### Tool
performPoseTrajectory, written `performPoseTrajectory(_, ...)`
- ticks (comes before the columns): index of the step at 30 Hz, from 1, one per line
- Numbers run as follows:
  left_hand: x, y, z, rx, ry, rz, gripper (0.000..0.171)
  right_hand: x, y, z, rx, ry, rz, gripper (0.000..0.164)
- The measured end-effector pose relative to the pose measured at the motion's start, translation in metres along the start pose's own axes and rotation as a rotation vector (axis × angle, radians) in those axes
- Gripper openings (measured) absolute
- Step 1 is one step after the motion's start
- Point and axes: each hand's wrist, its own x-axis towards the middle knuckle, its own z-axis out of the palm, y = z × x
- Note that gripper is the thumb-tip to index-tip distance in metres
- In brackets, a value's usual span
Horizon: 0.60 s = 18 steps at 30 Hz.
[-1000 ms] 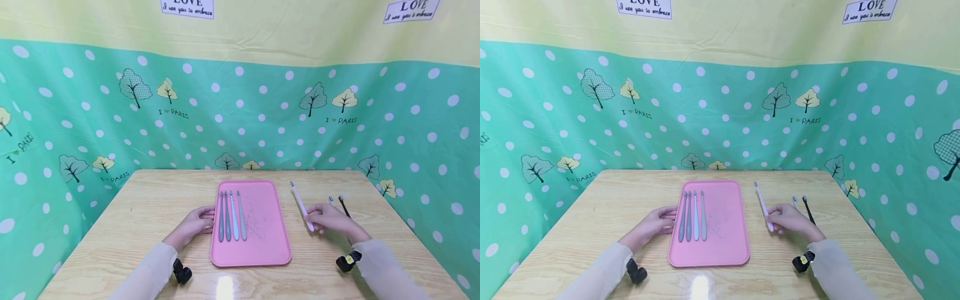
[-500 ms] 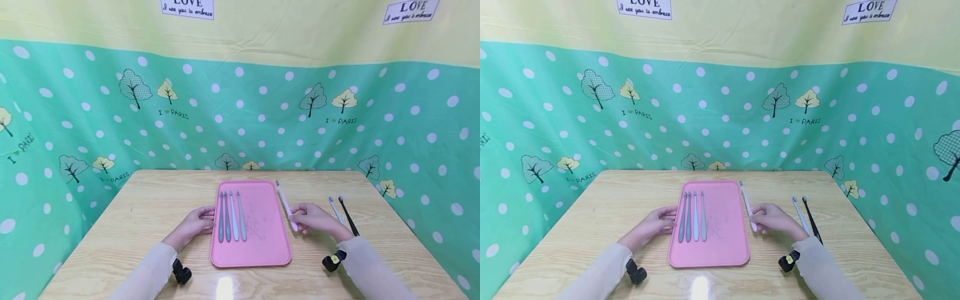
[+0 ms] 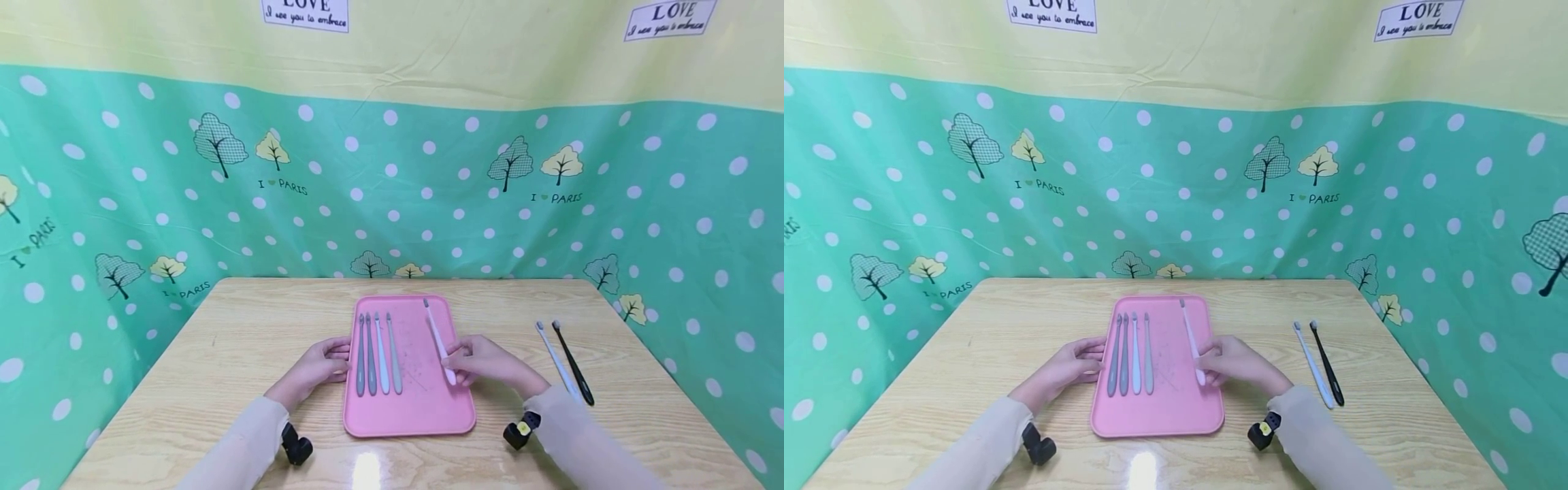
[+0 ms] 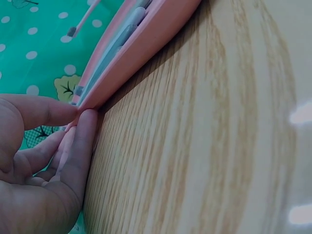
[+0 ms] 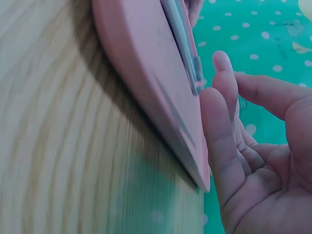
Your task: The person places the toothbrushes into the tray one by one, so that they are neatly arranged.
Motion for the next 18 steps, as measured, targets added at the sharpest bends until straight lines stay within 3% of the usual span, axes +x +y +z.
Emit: performPoseTrajectory(18, -0.001, 0.0, 0.001, 0.012, 0.023, 0.002, 0.063, 0.019, -0.018, 0.036, -0.005, -0.021, 0.045, 0.036)
